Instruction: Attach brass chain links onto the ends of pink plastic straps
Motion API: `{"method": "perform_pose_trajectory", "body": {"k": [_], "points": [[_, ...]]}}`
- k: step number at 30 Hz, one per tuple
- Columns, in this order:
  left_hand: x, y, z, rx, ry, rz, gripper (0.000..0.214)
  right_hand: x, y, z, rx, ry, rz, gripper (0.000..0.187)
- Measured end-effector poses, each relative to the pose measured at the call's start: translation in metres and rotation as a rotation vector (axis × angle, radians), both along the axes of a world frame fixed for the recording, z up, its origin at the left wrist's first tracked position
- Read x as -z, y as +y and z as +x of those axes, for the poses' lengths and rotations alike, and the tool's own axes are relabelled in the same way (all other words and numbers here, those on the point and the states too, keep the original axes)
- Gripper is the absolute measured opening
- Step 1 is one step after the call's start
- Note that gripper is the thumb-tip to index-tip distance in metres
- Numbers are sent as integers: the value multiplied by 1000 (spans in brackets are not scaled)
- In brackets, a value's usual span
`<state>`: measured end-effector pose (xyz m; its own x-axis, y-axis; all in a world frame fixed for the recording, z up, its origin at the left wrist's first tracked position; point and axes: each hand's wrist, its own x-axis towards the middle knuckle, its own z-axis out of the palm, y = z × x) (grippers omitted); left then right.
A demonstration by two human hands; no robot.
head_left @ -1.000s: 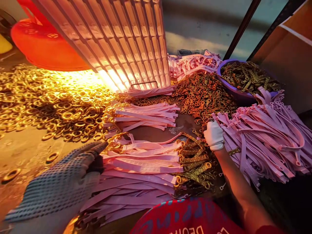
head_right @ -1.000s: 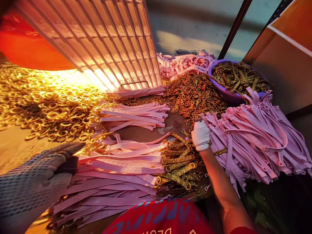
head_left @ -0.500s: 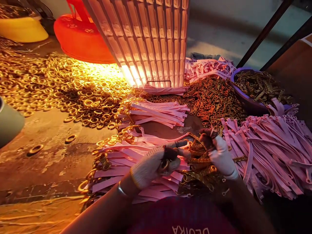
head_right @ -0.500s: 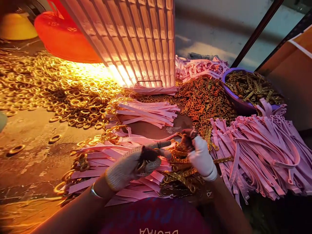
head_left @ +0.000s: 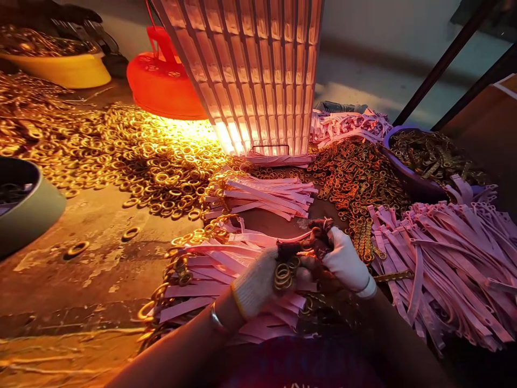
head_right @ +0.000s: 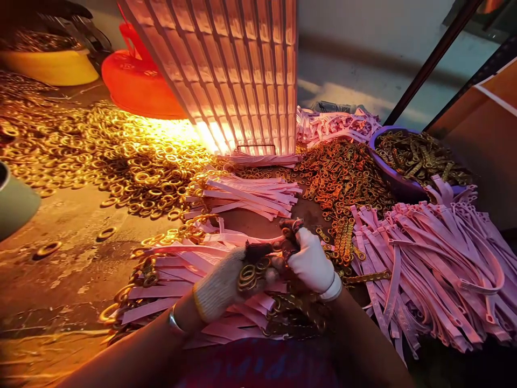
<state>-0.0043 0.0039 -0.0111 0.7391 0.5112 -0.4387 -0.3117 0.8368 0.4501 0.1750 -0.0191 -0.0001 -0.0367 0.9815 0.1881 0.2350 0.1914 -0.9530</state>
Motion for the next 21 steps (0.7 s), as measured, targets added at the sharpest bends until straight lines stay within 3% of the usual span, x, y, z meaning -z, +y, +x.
{"method": "perform_pose_trajectory", "body": {"k": [3,7,10,14,18,21], "points": [[-1,-3,3,-72,5,5,26,3,5,2,107,49,19,34],[-3,-9,15,-218,121,213,19,6,1,-1,117,47,45,35],[-7,-10,20,-257,209,279,22,8,-6,3,107,-71,117,33],[-21,-8,11,-101,263,336,31,6,-9,17,46,-272,211,36],[-36,-9,8,30,335,343,34,1,-7,20,-169,-308,271,37],[-39,-8,12,101,411,433,40,0,-9,16,-197,-357,304,32]]}}
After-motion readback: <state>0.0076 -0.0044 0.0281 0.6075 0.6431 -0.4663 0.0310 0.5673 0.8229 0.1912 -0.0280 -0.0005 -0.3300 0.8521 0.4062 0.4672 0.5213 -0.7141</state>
